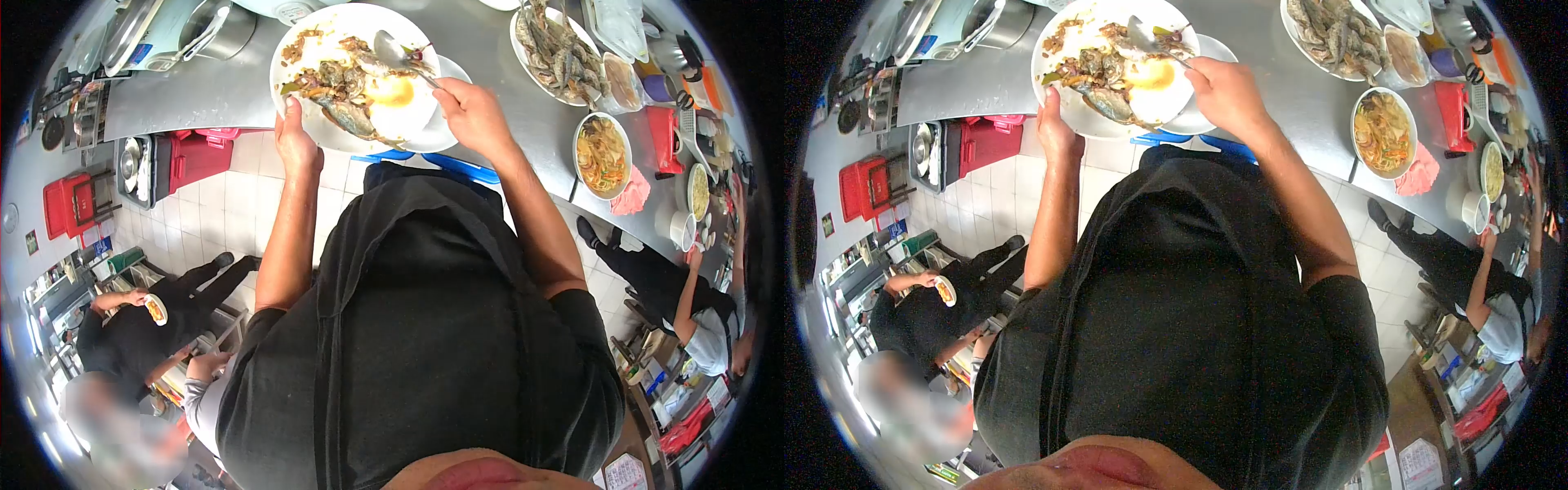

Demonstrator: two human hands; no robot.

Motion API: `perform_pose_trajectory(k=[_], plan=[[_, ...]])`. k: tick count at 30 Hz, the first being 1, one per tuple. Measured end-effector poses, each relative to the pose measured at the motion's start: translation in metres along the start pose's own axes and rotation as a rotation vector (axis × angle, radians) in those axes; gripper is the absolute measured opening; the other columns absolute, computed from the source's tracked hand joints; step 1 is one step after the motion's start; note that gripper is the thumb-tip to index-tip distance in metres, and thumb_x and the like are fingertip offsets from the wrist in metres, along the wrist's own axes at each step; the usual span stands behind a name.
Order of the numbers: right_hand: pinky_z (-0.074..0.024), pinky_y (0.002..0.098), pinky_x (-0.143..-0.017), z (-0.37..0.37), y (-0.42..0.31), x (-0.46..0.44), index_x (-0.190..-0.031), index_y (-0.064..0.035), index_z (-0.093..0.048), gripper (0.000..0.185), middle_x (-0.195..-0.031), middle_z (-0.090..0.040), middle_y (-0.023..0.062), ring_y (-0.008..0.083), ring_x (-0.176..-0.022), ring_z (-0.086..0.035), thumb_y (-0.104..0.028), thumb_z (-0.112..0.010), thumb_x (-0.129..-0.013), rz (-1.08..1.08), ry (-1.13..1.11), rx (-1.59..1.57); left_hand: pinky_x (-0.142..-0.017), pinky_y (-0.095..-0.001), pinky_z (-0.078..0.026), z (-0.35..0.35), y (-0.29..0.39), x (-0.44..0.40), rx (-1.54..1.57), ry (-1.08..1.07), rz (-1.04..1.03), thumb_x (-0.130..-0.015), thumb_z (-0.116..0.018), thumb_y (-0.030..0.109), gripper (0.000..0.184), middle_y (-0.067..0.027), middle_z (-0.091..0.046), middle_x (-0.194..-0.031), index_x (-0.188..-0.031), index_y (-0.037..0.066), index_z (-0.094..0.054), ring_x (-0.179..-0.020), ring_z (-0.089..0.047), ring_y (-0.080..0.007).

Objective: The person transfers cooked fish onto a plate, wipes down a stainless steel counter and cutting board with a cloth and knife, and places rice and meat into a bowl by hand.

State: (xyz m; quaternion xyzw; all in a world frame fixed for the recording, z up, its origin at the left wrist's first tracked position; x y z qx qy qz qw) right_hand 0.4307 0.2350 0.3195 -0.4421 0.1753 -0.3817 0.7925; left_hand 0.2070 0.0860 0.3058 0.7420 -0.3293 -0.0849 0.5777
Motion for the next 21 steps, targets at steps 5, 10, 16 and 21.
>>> perform_pose_trajectory(k=[5,10,16,21], plan=[[-0.0482,0.0480,-0.070,0.001,-0.017,0.002,-0.100,-0.0055,-0.065,0.019,-0.082,-0.064,0.0216,0.0412,-0.080,-0.062,-0.019,-0.055,-0.092,0.077,-0.011,0.000,-0.097,-0.0371,-0.045,-0.003,-0.004,-0.006,-0.043,0.001,-0.006,-0.100,-0.046,0.025,0.049,-0.0155,-0.052,-0.131,-0.140,-0.002,-0.039,-0.116,-0.054,-0.0255],[-0.0498,0.0369,-0.076,-0.003,0.020,-0.002,-0.119,-0.0056,-0.063,0.028,-0.093,-0.067,0.0206,0.0318,-0.084,-0.066,-0.015,-0.052,-0.095,0.064,0.064,-0.015,-0.097,-0.0357,-0.044,-0.006,-0.003,-0.008,-0.099,-0.018,-0.072,-0.100,-0.048,0.027,0.049,-0.0148,-0.053,-0.130,-0.139,-0.002,-0.040,-0.116,-0.054,-0.0238],[-0.0501,0.0457,-0.077,-0.023,0.027,0.001,-0.124,-0.0113,-0.060,0.034,-0.098,-0.066,0.0232,0.0399,-0.089,-0.063,-0.011,-0.053,-0.091,0.115,0.106,-0.020,-0.096,-0.0354,-0.044,-0.010,0.002,-0.011,-0.150,-0.029,-0.119,-0.100,-0.049,0.026,0.046,-0.0139,-0.056,-0.126,-0.136,-0.002,-0.045,-0.112,-0.055,-0.0223],[-0.0498,0.0413,-0.083,-0.030,0.017,0.012,-0.131,-0.0073,-0.054,0.040,-0.104,-0.065,0.0255,0.0407,-0.095,-0.063,-0.005,-0.052,-0.092,0.108,0.041,-0.051,-0.095,-0.0350,-0.044,-0.016,0.009,-0.008,-0.187,-0.034,-0.137,-0.100,-0.049,0.026,0.045,-0.0144,-0.057,-0.125,-0.135,-0.003,-0.045,-0.111,-0.056,-0.0221]])
Point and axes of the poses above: each hand's wrist, its own x-axis away from the middle knuckle, its own z-axis out of the back of the hand, y = z × x, the point moved 3 cm from there along -x, towards the middle knuckle
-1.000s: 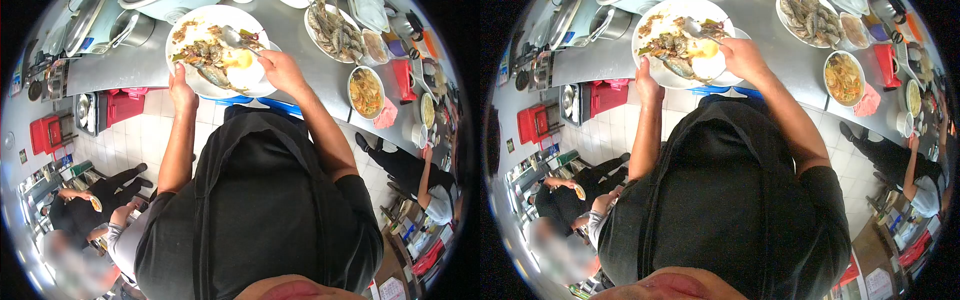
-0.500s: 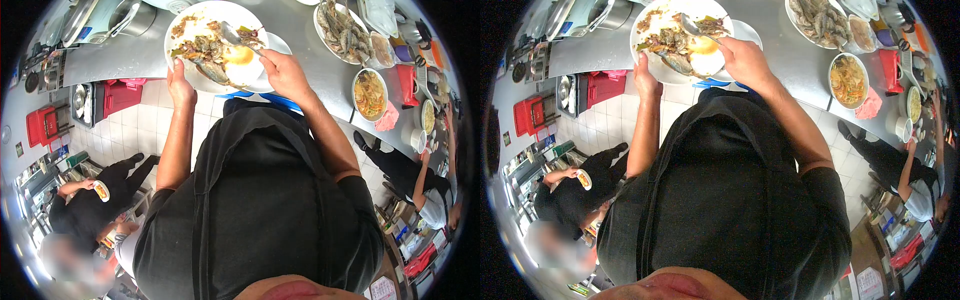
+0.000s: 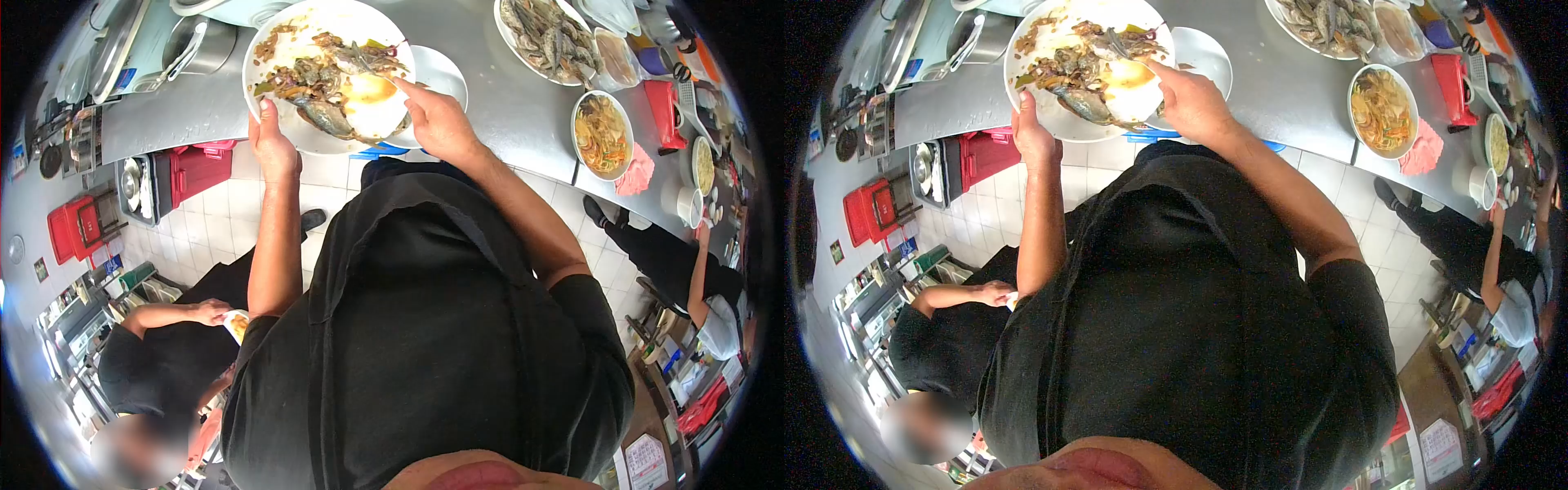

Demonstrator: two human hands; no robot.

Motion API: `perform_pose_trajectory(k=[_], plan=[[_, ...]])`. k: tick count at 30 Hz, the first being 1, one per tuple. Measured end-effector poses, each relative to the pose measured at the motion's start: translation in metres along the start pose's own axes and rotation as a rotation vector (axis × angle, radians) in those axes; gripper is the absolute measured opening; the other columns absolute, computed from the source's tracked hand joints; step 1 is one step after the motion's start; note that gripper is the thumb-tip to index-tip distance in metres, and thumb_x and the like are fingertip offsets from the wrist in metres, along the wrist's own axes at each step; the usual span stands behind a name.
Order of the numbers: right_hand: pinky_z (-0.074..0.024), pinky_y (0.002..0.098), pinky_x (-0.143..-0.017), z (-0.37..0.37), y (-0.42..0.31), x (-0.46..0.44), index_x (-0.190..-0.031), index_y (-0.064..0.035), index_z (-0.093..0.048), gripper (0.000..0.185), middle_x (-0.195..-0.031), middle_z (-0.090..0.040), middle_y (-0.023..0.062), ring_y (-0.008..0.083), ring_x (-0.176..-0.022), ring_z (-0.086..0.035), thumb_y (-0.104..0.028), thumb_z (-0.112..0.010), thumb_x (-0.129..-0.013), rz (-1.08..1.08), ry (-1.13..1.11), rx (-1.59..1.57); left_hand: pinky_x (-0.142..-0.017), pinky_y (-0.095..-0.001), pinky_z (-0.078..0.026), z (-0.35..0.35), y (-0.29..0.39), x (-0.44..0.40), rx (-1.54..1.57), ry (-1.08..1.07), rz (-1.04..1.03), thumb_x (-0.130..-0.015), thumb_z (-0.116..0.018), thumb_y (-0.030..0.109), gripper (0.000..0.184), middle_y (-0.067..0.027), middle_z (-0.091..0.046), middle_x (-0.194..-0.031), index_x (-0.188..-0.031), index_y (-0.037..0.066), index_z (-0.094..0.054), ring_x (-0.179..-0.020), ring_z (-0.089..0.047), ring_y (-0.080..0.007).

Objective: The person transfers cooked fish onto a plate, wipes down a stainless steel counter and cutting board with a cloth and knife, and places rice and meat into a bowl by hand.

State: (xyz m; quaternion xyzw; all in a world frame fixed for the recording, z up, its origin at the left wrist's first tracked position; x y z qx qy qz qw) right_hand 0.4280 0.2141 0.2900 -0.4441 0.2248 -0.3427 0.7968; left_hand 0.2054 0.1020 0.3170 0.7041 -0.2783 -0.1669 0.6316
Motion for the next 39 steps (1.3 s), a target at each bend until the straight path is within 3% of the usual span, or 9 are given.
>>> perform_pose_trajectory(k=[3,9,10,18,39], plan=[[-0.0500,0.0434,-0.077,-0.001,0.003,0.004,-0.132,-0.0063,-0.053,0.041,-0.095,-0.066,0.0247,0.0403,-0.086,-0.064,-0.004,-0.053,-0.091,-0.052,-0.047,-0.057,-0.096,-0.0346,-0.043,-0.002,0.000,-0.003,-0.040,-0.022,-0.038,-0.100,-0.049,0.025,0.045,-0.0145,-0.056,-0.125,-0.135,-0.003,-0.045,-0.111,-0.055,-0.0223],[-0.0487,0.0488,-0.073,-0.011,0.005,0.010,-0.126,0.0022,-0.053,0.038,-0.088,-0.065,0.0240,0.0410,-0.081,-0.062,-0.007,-0.053,-0.090,0.120,0.043,-0.096,-0.095,-0.0353,-0.044,-0.005,0.007,-0.002,-0.061,-0.049,-0.039,-0.100,-0.049,0.025,0.044,-0.0145,-0.056,-0.125,-0.134,-0.003,-0.046,-0.110,-0.056,-0.0230],[-0.0491,0.0452,-0.074,-0.010,0.004,0.011,-0.132,-0.0008,-0.051,0.042,-0.092,-0.065,0.0251,0.0404,-0.082,-0.063,-0.003,-0.055,-0.090,0.080,0.003,-0.103,-0.094,-0.0358,-0.045,-0.006,0.008,-0.001,-0.072,-0.043,-0.036,-0.099,-0.049,0.025,0.045,-0.0145,-0.056,-0.126,-0.134,-0.002,-0.046,-0.110,-0.057,-0.0236],[-0.0479,0.0475,-0.073,-0.014,0.009,0.011,-0.132,0.0007,-0.049,0.043,-0.089,-0.064,0.0255,0.0418,-0.081,-0.062,-0.005,-0.054,-0.090,0.113,-0.038,-0.112,-0.093,-0.0394,-0.047,-0.007,0.008,-0.001,-0.038,0.019,0.038,-0.099,-0.048,0.026,0.046,-0.0163,-0.053,-0.129,-0.137,0.000,-0.044,-0.112,-0.056,-0.0278],[-0.0470,0.0492,-0.075,-0.012,0.014,0.007,-0.132,0.0014,-0.048,0.045,-0.090,-0.064,0.0242,0.0414,-0.083,-0.061,-0.005,-0.054,-0.089,0.097,-0.123,-0.067,-0.092,-0.0394,-0.049,-0.008,0.007,0.000,0.002,0.054,0.055,-0.100,-0.048,0.023,0.044,-0.0167,-0.055,-0.128,-0.137,-0.001,-0.043,-0.110,-0.058,-0.0272]])
Point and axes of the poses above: each hand's wrist, its own x-axis away from the middle knuckle, its own z-axis out of the back of the hand, y = z × x, the point moved 3 cm from there along -x, towards the middle knuckle
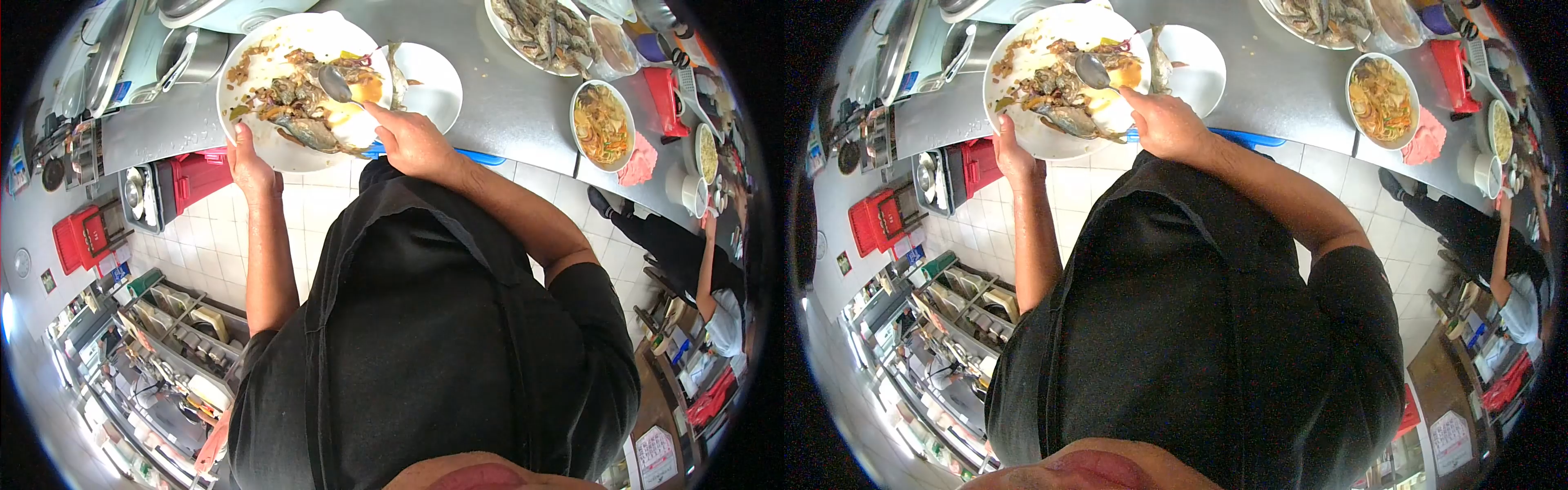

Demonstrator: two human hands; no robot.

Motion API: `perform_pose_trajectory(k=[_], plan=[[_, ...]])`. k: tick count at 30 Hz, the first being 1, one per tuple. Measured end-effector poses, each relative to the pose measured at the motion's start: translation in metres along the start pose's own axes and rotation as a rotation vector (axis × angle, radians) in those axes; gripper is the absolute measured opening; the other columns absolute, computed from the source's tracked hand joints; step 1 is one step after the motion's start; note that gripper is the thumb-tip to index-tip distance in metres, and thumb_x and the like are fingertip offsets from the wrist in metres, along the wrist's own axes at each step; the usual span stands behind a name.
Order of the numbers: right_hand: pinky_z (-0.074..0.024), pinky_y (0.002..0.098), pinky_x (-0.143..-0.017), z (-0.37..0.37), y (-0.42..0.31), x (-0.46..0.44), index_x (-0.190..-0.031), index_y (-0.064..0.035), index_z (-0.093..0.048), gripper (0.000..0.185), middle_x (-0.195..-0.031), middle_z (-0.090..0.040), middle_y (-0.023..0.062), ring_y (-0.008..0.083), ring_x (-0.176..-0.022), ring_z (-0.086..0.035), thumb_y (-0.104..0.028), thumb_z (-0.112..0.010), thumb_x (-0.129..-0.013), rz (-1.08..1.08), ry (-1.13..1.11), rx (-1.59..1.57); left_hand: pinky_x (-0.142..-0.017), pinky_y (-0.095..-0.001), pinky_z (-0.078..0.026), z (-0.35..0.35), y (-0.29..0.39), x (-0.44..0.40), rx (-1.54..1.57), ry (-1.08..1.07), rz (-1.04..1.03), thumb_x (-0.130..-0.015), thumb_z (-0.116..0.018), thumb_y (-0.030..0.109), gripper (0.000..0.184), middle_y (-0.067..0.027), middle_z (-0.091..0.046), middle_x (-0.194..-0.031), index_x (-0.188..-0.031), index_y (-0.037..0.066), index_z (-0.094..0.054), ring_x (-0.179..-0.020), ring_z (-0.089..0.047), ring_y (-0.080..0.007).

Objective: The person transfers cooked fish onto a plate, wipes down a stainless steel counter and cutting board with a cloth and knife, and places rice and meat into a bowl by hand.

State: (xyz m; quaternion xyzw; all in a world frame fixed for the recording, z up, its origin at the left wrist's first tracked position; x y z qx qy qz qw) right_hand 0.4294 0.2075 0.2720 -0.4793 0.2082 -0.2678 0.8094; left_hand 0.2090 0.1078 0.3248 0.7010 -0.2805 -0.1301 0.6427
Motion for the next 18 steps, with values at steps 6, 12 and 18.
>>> perform_pose_trajectory(k=[6,12,18], plan=[[-0.0476,0.0487,-0.076,0.0013,0.0003,-0.0008,-0.132,0.0010,-0.048,0.044,-0.093,-0.064,0.0245,0.0417,-0.086,-0.061,-0.005,-0.054,-0.089,-0.009,-0.008,-0.003,-0.092,-0.0397,-0.049,0.0030,-0.0049,-0.0037,0.014,0.002,0.008,-0.100,-0.048,0.023,0.046,-0.0168,-0.055,-0.128,-0.138,-0.001,-0.042,-0.111,-0.058,-0.0279],[-0.0483,0.0481,-0.078,0.0001,0.0004,-0.0006,-0.131,0.0007,-0.050,0.043,-0.097,-0.065,0.0249,0.0418,-0.088,-0.062,-0.006,-0.054,-0.089,-0.012,-0.009,0.009,-0.092,-0.0402,-0.050,0.0040,-0.0065,-0.0041,0.017,0.017,0.006,-0.099,-0.050,0.024,0.047,-0.0176,-0.055,-0.128,-0.137,-0.001,-0.042,-0.111,-0.058,-0.0286],[-0.0485,0.0478,-0.080,0.0003,0.0019,0.0008,-0.131,0.0002,-0.051,0.043,-0.100,-0.064,0.0253,0.0418,-0.090,-0.062,-0.006,-0.054,-0.089,-0.002,0.007,0.011,-0.091,-0.0399,-0.050,0.0032,-0.0069,-0.0039,0.023,-0.008,-0.003,-0.099,-0.050,0.026,0.047,-0.0176,-0.055,-0.128,-0.137,-0.001,-0.043,-0.110,-0.059,-0.0282]])
Point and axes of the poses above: each hand's wrist, its own x-axis away from the middle knuckle, its own z-axis out of the back of the hand, y = z × x, the point moved 3 cm from there along -x, towards the middle knuckle
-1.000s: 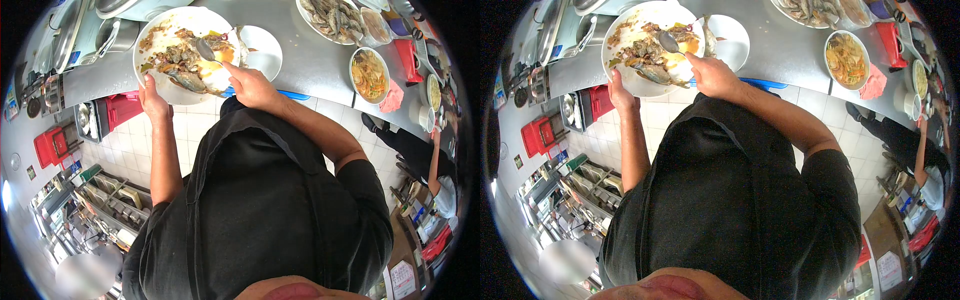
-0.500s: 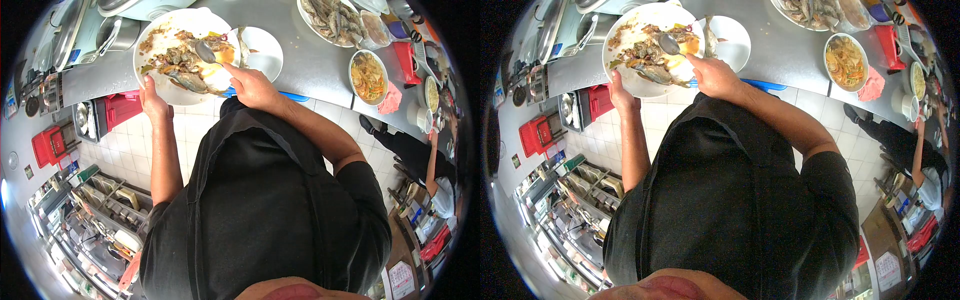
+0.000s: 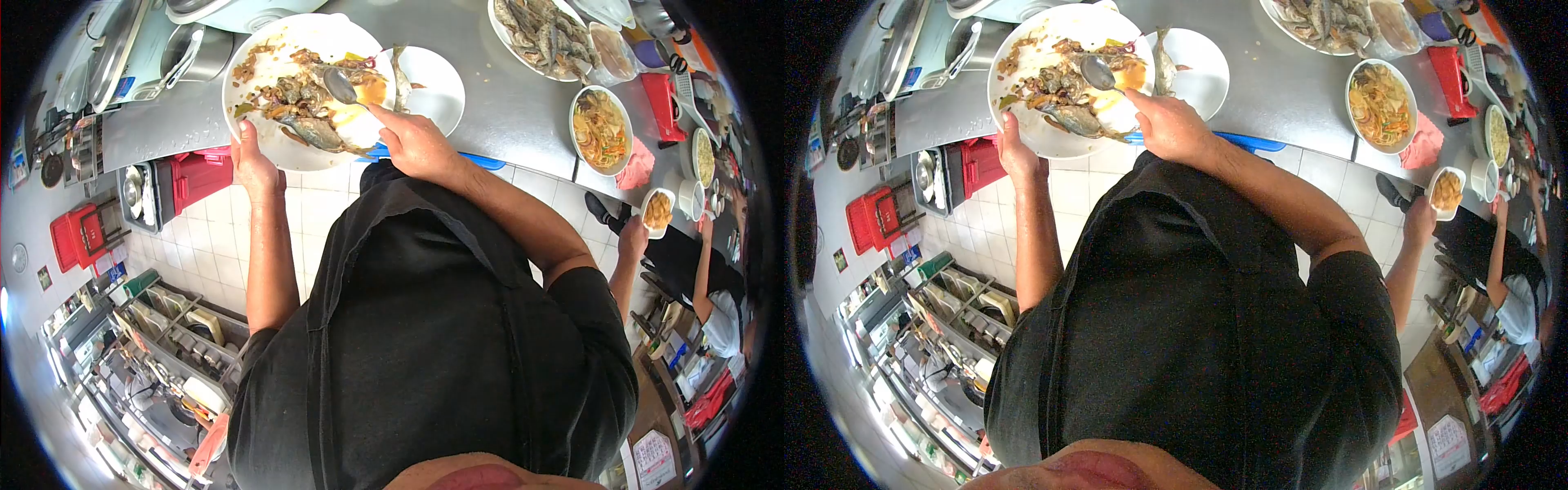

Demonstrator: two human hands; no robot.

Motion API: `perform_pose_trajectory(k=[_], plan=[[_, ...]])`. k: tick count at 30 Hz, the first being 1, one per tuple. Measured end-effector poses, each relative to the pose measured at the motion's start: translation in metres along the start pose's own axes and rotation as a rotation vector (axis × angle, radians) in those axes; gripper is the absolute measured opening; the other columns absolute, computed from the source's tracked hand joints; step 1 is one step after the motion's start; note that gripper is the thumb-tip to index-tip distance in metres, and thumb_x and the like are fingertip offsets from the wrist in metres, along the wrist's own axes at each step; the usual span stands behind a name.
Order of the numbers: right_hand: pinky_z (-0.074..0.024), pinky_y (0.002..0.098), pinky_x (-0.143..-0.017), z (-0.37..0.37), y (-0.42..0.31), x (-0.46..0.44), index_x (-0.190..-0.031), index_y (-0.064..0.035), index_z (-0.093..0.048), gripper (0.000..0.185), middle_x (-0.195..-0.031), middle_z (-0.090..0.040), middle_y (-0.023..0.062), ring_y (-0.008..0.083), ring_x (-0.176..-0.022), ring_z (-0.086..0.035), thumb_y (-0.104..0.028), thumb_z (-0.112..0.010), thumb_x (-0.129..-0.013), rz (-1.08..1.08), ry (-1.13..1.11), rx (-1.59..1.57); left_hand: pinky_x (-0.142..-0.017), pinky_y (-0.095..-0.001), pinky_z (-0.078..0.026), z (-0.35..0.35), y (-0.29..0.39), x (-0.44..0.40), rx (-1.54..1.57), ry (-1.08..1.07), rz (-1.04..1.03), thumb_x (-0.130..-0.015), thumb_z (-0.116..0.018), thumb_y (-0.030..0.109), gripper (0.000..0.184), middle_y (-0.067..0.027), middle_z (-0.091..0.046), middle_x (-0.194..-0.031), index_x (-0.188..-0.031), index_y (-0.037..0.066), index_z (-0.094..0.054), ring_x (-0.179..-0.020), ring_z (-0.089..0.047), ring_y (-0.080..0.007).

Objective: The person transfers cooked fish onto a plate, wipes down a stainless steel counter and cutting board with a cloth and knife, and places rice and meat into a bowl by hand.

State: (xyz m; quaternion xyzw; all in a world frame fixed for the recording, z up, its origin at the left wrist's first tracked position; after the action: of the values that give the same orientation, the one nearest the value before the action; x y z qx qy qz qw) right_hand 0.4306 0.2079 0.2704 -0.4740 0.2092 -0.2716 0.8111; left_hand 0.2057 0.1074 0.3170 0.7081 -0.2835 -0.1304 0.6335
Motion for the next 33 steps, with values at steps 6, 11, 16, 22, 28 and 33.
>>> perform_pose_trajectory(k=[6,11,16,22,28,33], plan=[[-0.0484,0.0479,-0.079,0.002,-0.001,0.000,-0.132,-0.0006,-0.050,0.043,-0.101,-0.064,0.0258,0.0420,-0.090,-0.062,-0.005,-0.054,-0.089,-0.027,-0.015,-0.007,-0.090,-0.0389,-0.050,-0.002,0.001,0.001,-0.024,-0.007,-0.012,-0.100,-0.049,0.026,0.046,-0.0170,-0.055,-0.126,-0.136,-0.001,-0.043,-0.108,-0.059,-0.0269],[-0.0480,0.0482,-0.077,0.000,0.004,0.002,-0.133,-0.0004,-0.049,0.045,-0.097,-0.064,0.0253,0.0423,-0.087,-0.061,-0.005,-0.054,-0.088,-0.017,-0.016,-0.005,-0.089,-0.0377,-0.050,-0.005,0.002,0.001,-0.043,-0.043,-0.047,-0.100,-0.049,0.026,0.046,-0.0163,-0.056,-0.125,-0.136,-0.001,-0.043,-0.107,-0.059,-0.0256],[-0.0499,0.0506,-0.074,-0.003,0.006,0.003,-0.128,-0.0001,-0.050,0.042,-0.089,-0.064,0.0245,0.0418,-0.083,-0.063,-0.008,-0.055,-0.087,0.028,0.029,-0.002,-0.090,-0.0379,-0.049,-0.007,0.005,0.003,-0.088,-0.035,-0.048,-0.100,-0.049,0.027,0.046,-0.0159,-0.056,-0.125,-0.136,-0.001,-0.043,-0.108,-0.059,-0.0256],[-0.0494,0.0504,-0.071,0.000,0.004,0.003,-0.127,-0.0011,-0.052,0.040,-0.087,-0.064,0.0244,0.0412,-0.081,-0.063,-0.007,-0.054,-0.088,0.035,0.086,-0.035,-0.091,-0.0391,-0.049,-0.007,0.004,0.004,-0.065,-0.014,-0.005,-0.100,-0.049,0.027,0.046,-0.0162,-0.056,-0.126,-0.136,0.000,-0.043,-0.110,-0.059,-0.0271],[-0.0499,0.0343,-0.069,0.033,-0.001,-0.005,-0.125,-0.0017,-0.057,0.034,-0.088,-0.065,0.0225,0.0291,-0.076,-0.065,-0.004,-0.053,-0.091,-0.082,0.146,-0.092,-0.098,-0.0448,-0.046,-0.002,-0.006,-0.002,0.040,0.014,0.070,-0.100,-0.044,0.026,0.048,-0.0181,-0.053,-0.130,-0.139,-0.002,-0.039,-0.115,-0.057,-0.0319],[-0.0504,0.0345,-0.070,0.039,-0.008,-0.014,-0.122,-0.0039,-0.061,0.031,-0.092,-0.067,0.0207,0.0280,-0.076,-0.066,-0.009,-0.055,-0.092,0.058,0.062,0.011,-0.099,-0.0439,-0.045,-0.001,-0.014,-0.006,0.091,0.000,0.124,-0.100,-0.045,0.026,0.050,-0.0184,-0.052,-0.132,-0.139,-0.003,-0.038,-0.117,-0.055,-0.0308]])
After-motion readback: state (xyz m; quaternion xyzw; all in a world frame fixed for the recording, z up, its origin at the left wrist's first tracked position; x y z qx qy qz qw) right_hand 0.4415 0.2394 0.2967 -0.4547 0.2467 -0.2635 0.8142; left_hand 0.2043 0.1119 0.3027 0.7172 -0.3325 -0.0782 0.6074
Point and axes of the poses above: each hand's wrist, its own x-axis away from the middle knuckle, its own z-axis out of the back of the hand, y = z × x, the point moved 3 cm from there along -x, towards the middle knuckle
